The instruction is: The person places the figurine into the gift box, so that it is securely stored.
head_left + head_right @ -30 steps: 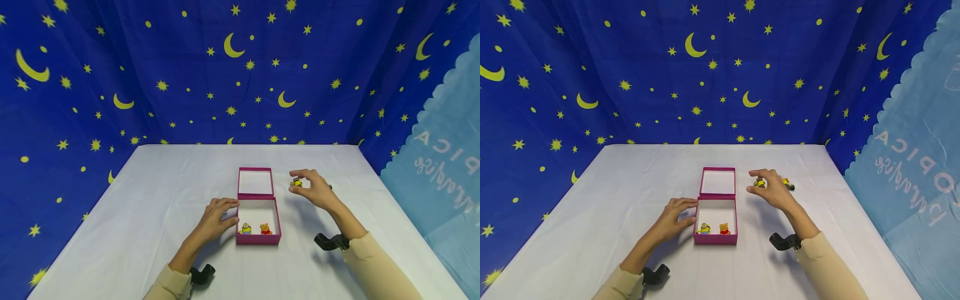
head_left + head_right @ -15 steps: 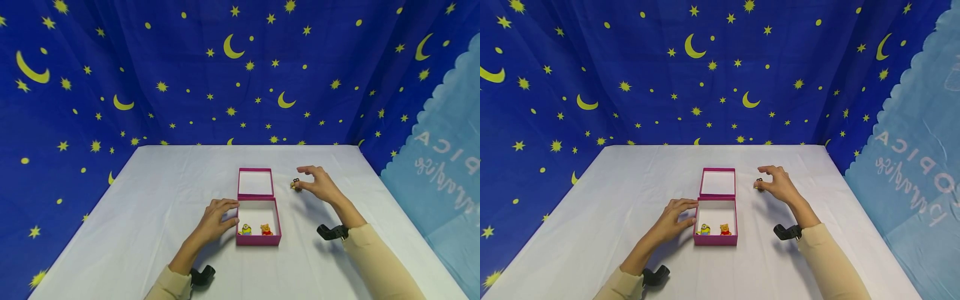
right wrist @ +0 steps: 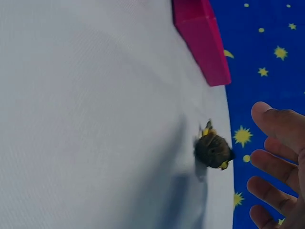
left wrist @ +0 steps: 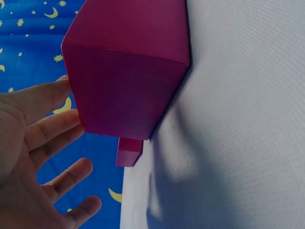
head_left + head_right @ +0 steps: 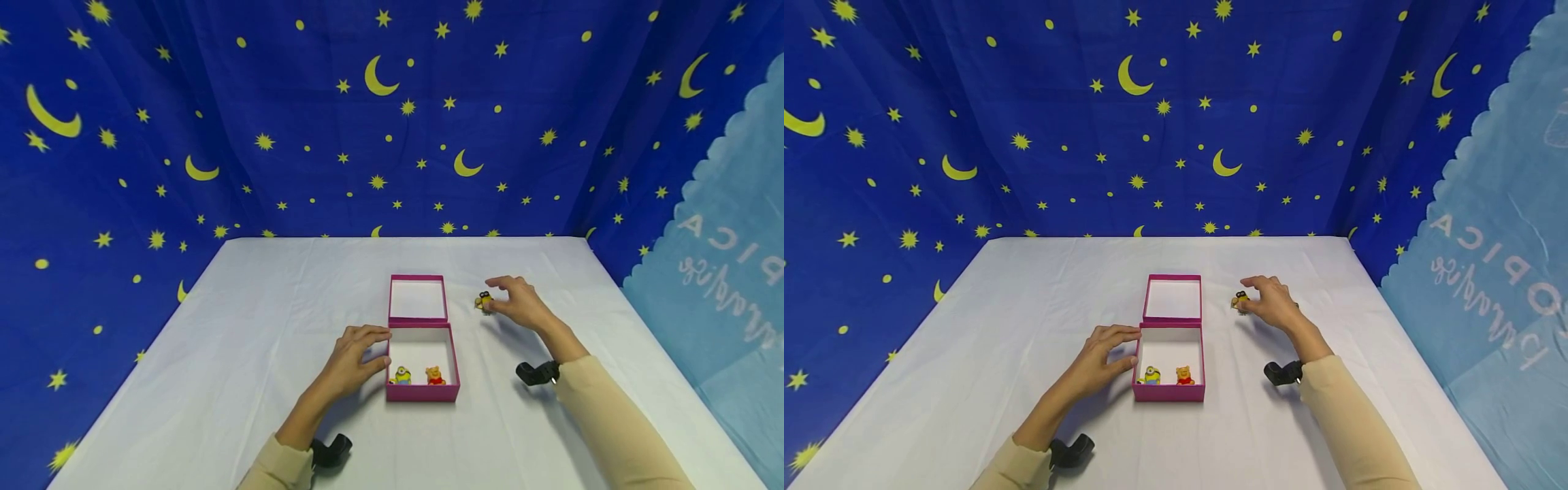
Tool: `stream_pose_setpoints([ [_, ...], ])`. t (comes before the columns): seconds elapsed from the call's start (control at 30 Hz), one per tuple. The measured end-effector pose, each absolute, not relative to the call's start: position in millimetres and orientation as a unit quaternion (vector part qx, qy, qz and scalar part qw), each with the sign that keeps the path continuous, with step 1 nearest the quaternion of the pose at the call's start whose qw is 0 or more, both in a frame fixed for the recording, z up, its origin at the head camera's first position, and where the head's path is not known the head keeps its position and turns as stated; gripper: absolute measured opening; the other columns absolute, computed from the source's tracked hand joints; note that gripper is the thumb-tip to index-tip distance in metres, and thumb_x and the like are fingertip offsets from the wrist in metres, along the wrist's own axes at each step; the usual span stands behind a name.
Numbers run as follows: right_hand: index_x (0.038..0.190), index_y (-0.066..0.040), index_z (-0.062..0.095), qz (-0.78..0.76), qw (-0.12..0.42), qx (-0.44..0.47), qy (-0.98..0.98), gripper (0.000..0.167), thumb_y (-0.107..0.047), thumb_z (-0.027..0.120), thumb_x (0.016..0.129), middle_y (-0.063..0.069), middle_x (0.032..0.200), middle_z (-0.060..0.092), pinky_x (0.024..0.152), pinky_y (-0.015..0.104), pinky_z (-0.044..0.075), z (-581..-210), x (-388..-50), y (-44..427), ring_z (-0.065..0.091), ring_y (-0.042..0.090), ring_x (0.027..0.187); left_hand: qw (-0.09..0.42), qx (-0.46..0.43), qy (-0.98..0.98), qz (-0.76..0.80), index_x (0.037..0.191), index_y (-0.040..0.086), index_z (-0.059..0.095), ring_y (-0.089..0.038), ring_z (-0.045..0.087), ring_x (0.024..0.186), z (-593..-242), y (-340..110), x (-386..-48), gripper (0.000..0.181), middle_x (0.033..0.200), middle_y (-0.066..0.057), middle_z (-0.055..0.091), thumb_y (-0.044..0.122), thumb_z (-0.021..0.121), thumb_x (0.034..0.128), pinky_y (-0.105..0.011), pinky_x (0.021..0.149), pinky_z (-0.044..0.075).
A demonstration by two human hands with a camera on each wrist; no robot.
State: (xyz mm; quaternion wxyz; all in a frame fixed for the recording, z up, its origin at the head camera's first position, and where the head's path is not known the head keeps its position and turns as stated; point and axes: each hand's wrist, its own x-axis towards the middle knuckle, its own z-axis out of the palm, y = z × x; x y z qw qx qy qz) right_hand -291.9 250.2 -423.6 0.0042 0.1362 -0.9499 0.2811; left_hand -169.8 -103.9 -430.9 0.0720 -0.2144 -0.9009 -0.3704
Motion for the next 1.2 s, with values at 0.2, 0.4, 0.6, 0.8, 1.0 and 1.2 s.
stream_pose_setpoints([
  [0.2,0.130,-0.004,0.054,0.254,-0.015,0.140,-0.957,0.056,-0.026,0.071,0.082,0.022,0.127,0.057,0.092,0.053,0.030,-431.2,-299.4,251.4,0.046,0.038,0.115,0.068,-0.212,-0.902,-0.370,0.120,0.007,0.064,-0.023,0.047,0.116,-431.7,-104.2,-170.3,0.039,0.127,0.003,0.060,0.018,0.071,0.0827,-0.043,0.092,0.033],
  [0.4,0.131,-0.004,0.053,0.238,-0.027,0.152,-0.959,0.057,-0.027,0.071,0.082,0.021,0.128,0.057,0.092,0.052,0.030,-433.0,-302.4,252.3,0.047,0.037,0.116,0.098,-0.233,-0.897,-0.363,0.118,0.005,0.064,-0.023,0.048,0.112,-432.8,-104.4,-170.3,0.038,0.125,0.000,0.061,0.021,0.070,0.0838,-0.041,0.088,0.033],
  [0.6,0.131,-0.005,0.054,0.221,-0.029,0.161,-0.962,0.056,-0.025,0.071,0.082,0.020,0.128,0.058,0.093,0.053,0.030,-435.8,-306.5,252.2,0.048,0.037,0.115,0.102,-0.235,-0.895,-0.366,0.118,0.005,0.064,-0.023,0.048,0.111,-432.6,-104.8,-170.0,0.038,0.125,0.001,0.061,0.022,0.070,0.0839,-0.041,0.088,0.033],
  [0.8,0.130,-0.006,0.055,0.213,-0.037,0.160,-0.963,0.054,-0.026,0.071,0.082,0.017,0.126,0.060,0.090,0.050,0.031,-438.9,-308.4,253.9,0.049,0.035,0.113,0.069,-0.207,-0.901,-0.375,0.120,0.008,0.064,-0.022,0.047,0.116,-433.7,-104.0,-170.0,0.039,0.127,0.003,0.060,0.019,0.071,0.0826,-0.044,0.092,0.033],
  [1.0,0.129,-0.006,0.057,0.210,-0.034,0.159,-0.964,0.053,-0.025,0.072,0.082,0.016,0.124,0.061,0.088,0.048,0.031,-441.1,-309.5,255.1,0.050,0.034,0.112,0.056,-0.202,-0.900,-0.382,0.121,0.008,0.064,-0.023,0.046,0.118,-432.4,-104.0,-169.4,0.041,0.129,0.003,0.059,0.020,0.071,0.0828,-0.044,0.094,0.032],
  [1.2,0.128,-0.005,0.057,0.209,-0.029,0.163,-0.964,0.052,-0.024,0.071,0.082,0.016,0.125,0.061,0.088,0.049,0.031,-439.3,-308.7,255.3,0.049,0.034,0.112,0.059,-0.206,-0.899,-0.382,0.121,0.008,0.064,-0.022,0.046,0.117,-431.3,-104.5,-169.6,0.041,0.128,0.003,0.059,0.019,0.071,0.0827,-0.044,0.093,0.033],
])
